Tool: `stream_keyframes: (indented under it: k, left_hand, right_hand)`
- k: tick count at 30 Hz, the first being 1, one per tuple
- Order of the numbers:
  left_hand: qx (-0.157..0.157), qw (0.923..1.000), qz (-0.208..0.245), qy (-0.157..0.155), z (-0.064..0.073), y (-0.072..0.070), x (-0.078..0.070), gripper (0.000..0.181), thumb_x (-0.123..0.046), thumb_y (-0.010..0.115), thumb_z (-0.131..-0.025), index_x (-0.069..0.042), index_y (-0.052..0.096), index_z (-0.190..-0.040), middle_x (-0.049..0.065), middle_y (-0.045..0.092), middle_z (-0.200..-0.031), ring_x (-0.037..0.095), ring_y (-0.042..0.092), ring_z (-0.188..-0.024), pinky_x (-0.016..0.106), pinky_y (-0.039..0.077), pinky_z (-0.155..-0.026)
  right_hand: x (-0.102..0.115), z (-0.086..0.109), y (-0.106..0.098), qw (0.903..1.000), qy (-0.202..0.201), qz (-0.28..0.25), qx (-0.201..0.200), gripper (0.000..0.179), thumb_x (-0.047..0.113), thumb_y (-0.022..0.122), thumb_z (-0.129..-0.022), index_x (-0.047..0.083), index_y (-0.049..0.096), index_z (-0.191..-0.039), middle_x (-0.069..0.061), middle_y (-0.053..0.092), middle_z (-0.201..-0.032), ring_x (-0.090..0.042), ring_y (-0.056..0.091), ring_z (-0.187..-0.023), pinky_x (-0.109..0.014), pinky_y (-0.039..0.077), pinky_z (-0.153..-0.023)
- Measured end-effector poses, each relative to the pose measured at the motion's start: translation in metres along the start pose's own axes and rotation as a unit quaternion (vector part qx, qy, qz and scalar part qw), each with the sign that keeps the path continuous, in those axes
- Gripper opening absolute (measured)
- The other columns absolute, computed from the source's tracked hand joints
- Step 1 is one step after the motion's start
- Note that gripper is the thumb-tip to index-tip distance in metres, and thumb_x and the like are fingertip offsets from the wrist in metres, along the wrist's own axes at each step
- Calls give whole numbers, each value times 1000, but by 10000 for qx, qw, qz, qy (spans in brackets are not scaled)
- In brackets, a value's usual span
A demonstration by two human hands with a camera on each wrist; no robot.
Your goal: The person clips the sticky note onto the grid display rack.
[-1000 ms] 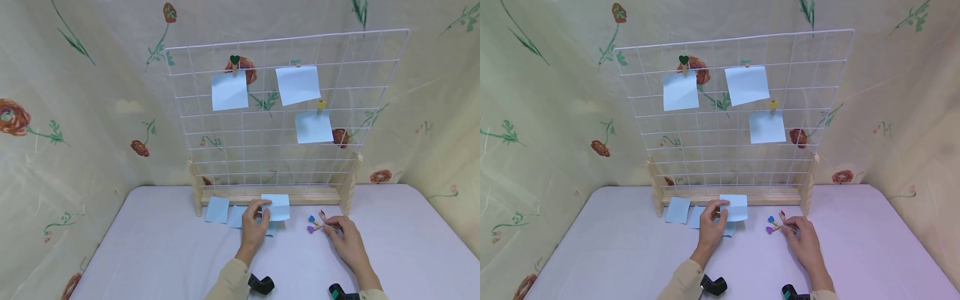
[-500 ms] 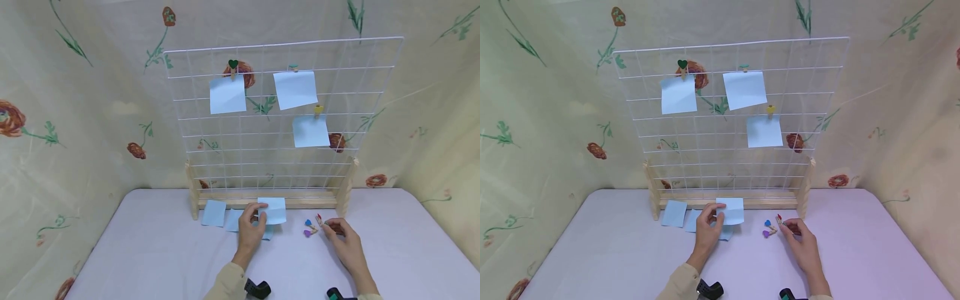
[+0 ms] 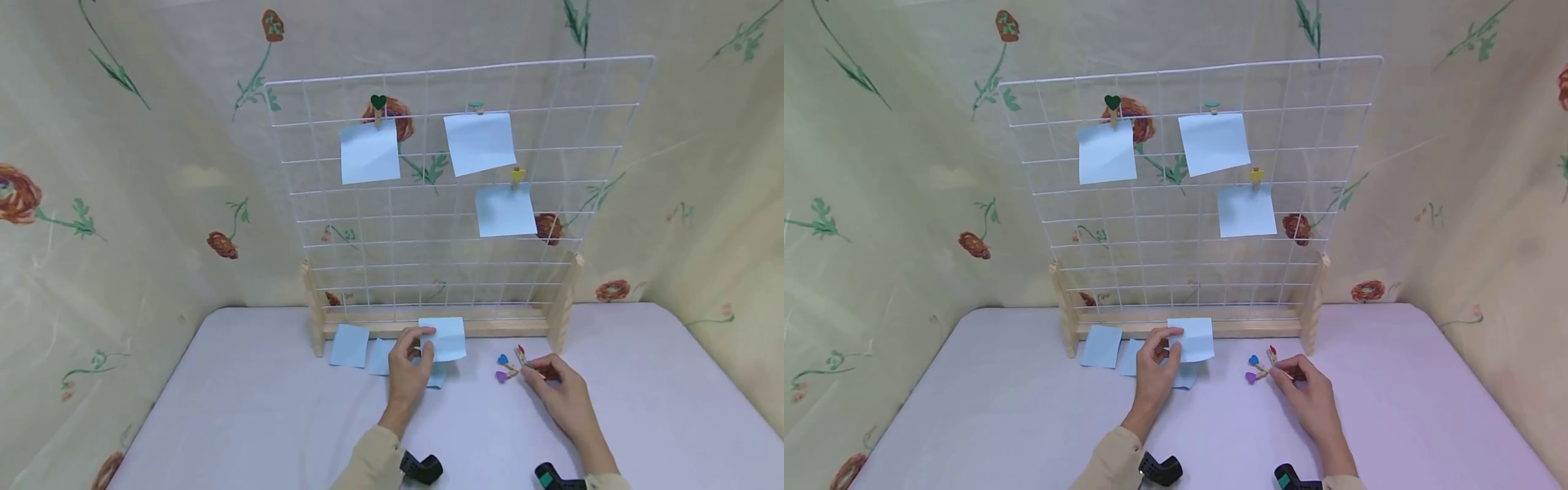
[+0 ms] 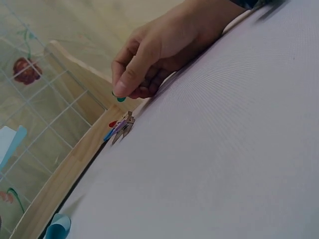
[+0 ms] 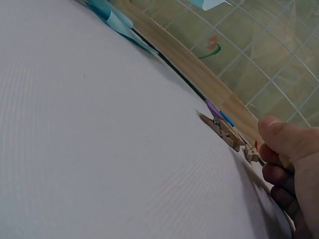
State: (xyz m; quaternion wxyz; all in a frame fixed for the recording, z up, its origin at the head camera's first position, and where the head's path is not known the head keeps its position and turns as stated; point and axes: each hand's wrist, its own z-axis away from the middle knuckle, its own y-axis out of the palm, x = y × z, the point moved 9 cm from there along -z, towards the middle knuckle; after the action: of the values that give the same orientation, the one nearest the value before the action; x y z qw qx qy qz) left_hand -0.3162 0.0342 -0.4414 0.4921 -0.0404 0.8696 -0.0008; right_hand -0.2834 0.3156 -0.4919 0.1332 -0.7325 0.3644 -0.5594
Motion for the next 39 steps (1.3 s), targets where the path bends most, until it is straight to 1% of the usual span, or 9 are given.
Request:
stream_keyframes:
  k: [5, 10, 14, 20, 24, 31, 35, 38, 39]
  left_hand:
    - [-17, 10000, 47, -45, -3, -1, -3, 23, 7, 57, -86, 0, 64, -107, 15, 63, -105, 28, 59, -81, 31, 54, -65]
    - [-32, 10000, 47, -27, -7, -3, -8, 24, 8, 57, -86, 0, 63, -108, 15, 63, -107, 27, 60, -80, 31, 54, -65]
    - [-70, 10000, 39, -38, -10, -6, -10, 24, 8, 57, -86, 1, 62, -109, 16, 63, -108, 27, 59, -79, 30, 54, -65]
    - [-92, 9999, 38, -38, -13, -11, -12, 24, 10, 57, -85, 3, 62, -108, 18, 63, -107, 28, 59, -77, 26, 53, -64]
    - [-33, 10000, 76, 0, -19, -14, -13, 24, 10, 56, -85, 3, 62, -107, 18, 63, -108, 24, 59, -77, 27, 53, -64]
    - [-77, 9998, -18, 161, -37, -20, -27, 23, 8, 56, -86, 1, 64, -107, 15, 65, -106, 21, 58, -75, 31, 53, -64]
    - [-116, 9995, -197, 223, -51, -22, -17, 24, 2, 57, -88, -8, 65, -109, 8, 66, -107, 19, 58, -74, 25, 52, -64]
    - [-126, 9993, -214, 295, -60, -22, -7, 25, -3, 58, -89, -15, 64, -111, 2, 66, -109, 16, 58, -75, 21, 51, -64]
    - [-130, 9991, -183, 373, -62, -22, -10, 26, -3, 58, -89, -14, 64, -112, 3, 66, -109, 17, 58, -75, 21, 51, -64]
  right_hand:
    - [-4, -2, -2, 9997, 191, -103, -87, 20, 28, 63, -91, 10, 63, -101, -3, 67, -87, 6, 54, -74, -10, 41, -69]
    - [-1, -3, -2, 9997, 38, -248, -24, 25, 25, 52, -98, 10, 60, -115, -5, 68, -83, 5, 57, -72, -9, 41, -69]
    - [0, -3, -2, 9999, -11, -171, 9, 27, 27, 46, -100, 12, 61, -116, -4, 68, -85, 6, 56, -76, -9, 40, -71]
    - [-1, -2, 1, 9998, 71, -172, 69, 24, 27, 59, -94, 10, 62, -111, -4, 68, -87, 8, 54, -74, -10, 40, -71]
    - [-1, -2, 3, 9995, 136, -250, 114, 29, 27, 68, -87, 9, 61, -108, -4, 67, -88, 8, 55, -75, -8, 41, -71]
    - [-1, -1, 4, 9996, 184, -191, 122, 32, 26, 69, -86, 9, 59, -111, -6, 71, -88, 10, 56, -74, -8, 41, -71]
    - [-2, -1, 2, 9994, 279, -209, 68, 35, 27, 68, -87, 9, 55, -114, -5, 72, -87, 12, 55, -73, -8, 39, -71]
    - [-1, -1, 1, 9995, 265, -196, -13, 32, 27, 67, -88, 8, 57, -111, -7, 72, -89, 14, 54, -74, -7, 39, -71]
    - [0, -1, 0, 9997, 217, -133, -65, 30, 27, 66, -88, 8, 59, -110, -7, 72, -90, 14, 53, -74, -7, 39, -71]
